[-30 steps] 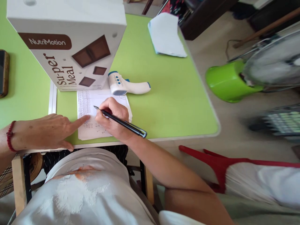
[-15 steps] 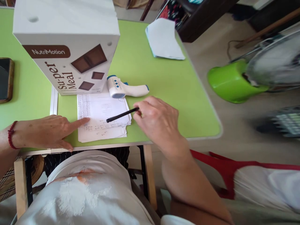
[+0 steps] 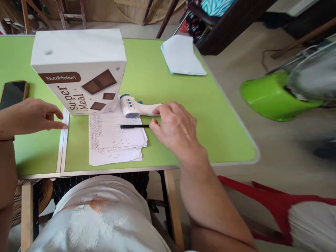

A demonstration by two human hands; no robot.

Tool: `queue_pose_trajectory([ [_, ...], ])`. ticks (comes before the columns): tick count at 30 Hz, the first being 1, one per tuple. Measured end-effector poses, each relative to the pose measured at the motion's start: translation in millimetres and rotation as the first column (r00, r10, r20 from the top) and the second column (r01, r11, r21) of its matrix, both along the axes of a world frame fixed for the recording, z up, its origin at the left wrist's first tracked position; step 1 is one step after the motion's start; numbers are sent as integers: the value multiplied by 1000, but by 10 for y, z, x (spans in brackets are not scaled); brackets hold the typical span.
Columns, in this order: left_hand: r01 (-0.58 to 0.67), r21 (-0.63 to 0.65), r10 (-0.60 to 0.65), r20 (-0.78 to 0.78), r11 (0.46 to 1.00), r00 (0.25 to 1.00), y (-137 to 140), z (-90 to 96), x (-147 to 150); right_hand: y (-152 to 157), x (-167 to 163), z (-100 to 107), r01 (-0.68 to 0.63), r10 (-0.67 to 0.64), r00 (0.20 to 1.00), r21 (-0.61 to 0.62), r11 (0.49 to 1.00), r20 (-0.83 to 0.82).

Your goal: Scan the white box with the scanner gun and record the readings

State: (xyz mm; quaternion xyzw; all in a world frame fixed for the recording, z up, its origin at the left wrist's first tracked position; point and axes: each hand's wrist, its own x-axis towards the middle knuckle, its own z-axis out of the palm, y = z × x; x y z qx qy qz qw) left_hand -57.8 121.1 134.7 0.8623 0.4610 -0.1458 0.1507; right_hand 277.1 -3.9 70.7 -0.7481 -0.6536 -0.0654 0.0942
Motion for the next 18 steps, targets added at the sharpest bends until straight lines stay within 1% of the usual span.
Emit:
queue_pose_trajectory([
  [1,-63,66,63,5,996,998,51,-19,-37,56,2,19,-44,44,999,9,999,-3],
  [2,-121,102,116,52,987,992,92,-47,-62,116,11,27,-101,101,995,10,995,0],
  [3,-167,105,151,143,980,978,121,-84,-73,180,26,22,-159,159,987,4,987,7],
  [4,-194,75,168,265,978,950,139,-128,-71,246,48,2,-207,207,978,-5,978,12],
  [5,-191,36,161,404,981,901,146,-176,-55,312,76,-33,-244,244,970,-17,970,9],
  [7,-134,-31,122,651,991,749,138,-271,8,435,139,-134,-289,289,957,-32,957,-20],
  [8,-106,-49,108,730,993,675,127,-315,50,486,168,-190,-305,304,952,-32,952,-39],
  [9,-93,-59,104,780,994,617,116,-354,94,527,194,-241,-317,315,947,-30,948,-58],
  [10,-91,-63,104,807,994,581,106,-389,136,555,215,-282,-325,322,944,-26,945,-76],
  [12,-107,-73,119,838,992,533,98,-447,204,573,237,-314,-325,322,941,-11,946,-106],
  [14,-114,-108,151,850,988,504,105,-489,243,539,230,-269,-288,290,947,32,957,-136],
  [16,-134,-130,180,853,982,490,113,-507,256,462,179,-157,-213,235,954,133,968,-188],
  [17,-152,-129,188,851,980,491,111,-503,257,409,132,-87,-173,222,945,209,963,-241],
  [18,-173,-121,193,848,977,495,103,-489,255,345,66,-16,-133,230,920,300,945,-316],
])
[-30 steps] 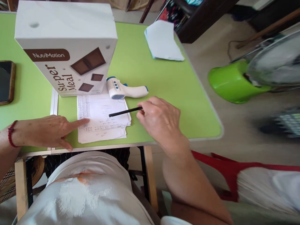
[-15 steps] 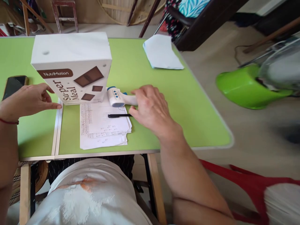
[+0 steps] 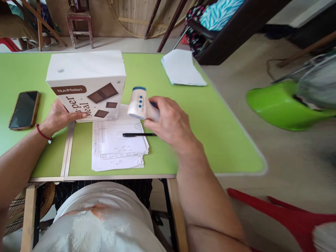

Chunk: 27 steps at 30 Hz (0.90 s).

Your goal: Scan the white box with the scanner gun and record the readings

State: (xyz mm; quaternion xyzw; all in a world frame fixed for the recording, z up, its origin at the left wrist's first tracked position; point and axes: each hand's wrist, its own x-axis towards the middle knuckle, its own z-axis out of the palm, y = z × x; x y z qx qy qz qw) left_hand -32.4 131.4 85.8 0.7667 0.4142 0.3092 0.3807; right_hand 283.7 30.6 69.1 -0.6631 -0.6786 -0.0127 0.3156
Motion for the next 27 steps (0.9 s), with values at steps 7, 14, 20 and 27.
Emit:
queue_pose_trajectory([
  [7,63,-102,-53,98,993,994,-195,254,-30,-620,-896,137,-217,341,368,277,936,-865],
  [14,56,-171,-54,16,984,998,-239,211,-36,-794,-1436,-145,-385,-26,-5,-22,923,-1000],
  [20,59,-178,-63,-15,982,998,-228,186,-24,-746,-1485,-244,-363,-101,21,-102,926,-995],
  [27,86,-175,-87,-2,981,996,-200,181,-37,-736,-1545,-263,-411,-60,-37,-39,911,-998],
])
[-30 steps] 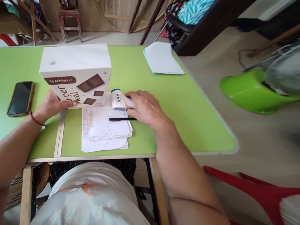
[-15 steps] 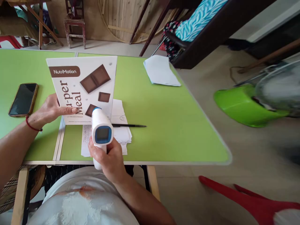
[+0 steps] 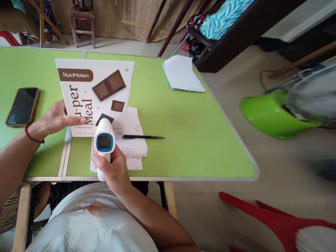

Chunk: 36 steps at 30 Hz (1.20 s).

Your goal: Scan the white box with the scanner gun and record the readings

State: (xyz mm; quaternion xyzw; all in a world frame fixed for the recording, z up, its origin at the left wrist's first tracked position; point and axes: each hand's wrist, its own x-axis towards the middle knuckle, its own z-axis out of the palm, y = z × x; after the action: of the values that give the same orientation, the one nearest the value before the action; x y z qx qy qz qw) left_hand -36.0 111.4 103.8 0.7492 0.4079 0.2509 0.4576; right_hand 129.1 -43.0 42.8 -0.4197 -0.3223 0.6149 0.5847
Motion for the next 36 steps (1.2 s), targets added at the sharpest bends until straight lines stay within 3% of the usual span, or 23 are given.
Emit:
queue_pose_trajectory([
  [9,21,15,-21,-18,1000,1000,3,13,-3,19,-9,-54,16,-16,1000,11,1000,24],
  [26,41,24,-41,-23,999,999,35,-17,-21,51,-59,44,24,-25,999,-41,999,-24],
  [32,4,-24,-5,-60,1000,998,50,-29,-25,43,-70,30,31,-36,997,-61,998,-68],
  [36,50,-48,-52,-35,998,998,67,-20,-23,39,-66,31,18,-22,998,-52,998,-64],
])
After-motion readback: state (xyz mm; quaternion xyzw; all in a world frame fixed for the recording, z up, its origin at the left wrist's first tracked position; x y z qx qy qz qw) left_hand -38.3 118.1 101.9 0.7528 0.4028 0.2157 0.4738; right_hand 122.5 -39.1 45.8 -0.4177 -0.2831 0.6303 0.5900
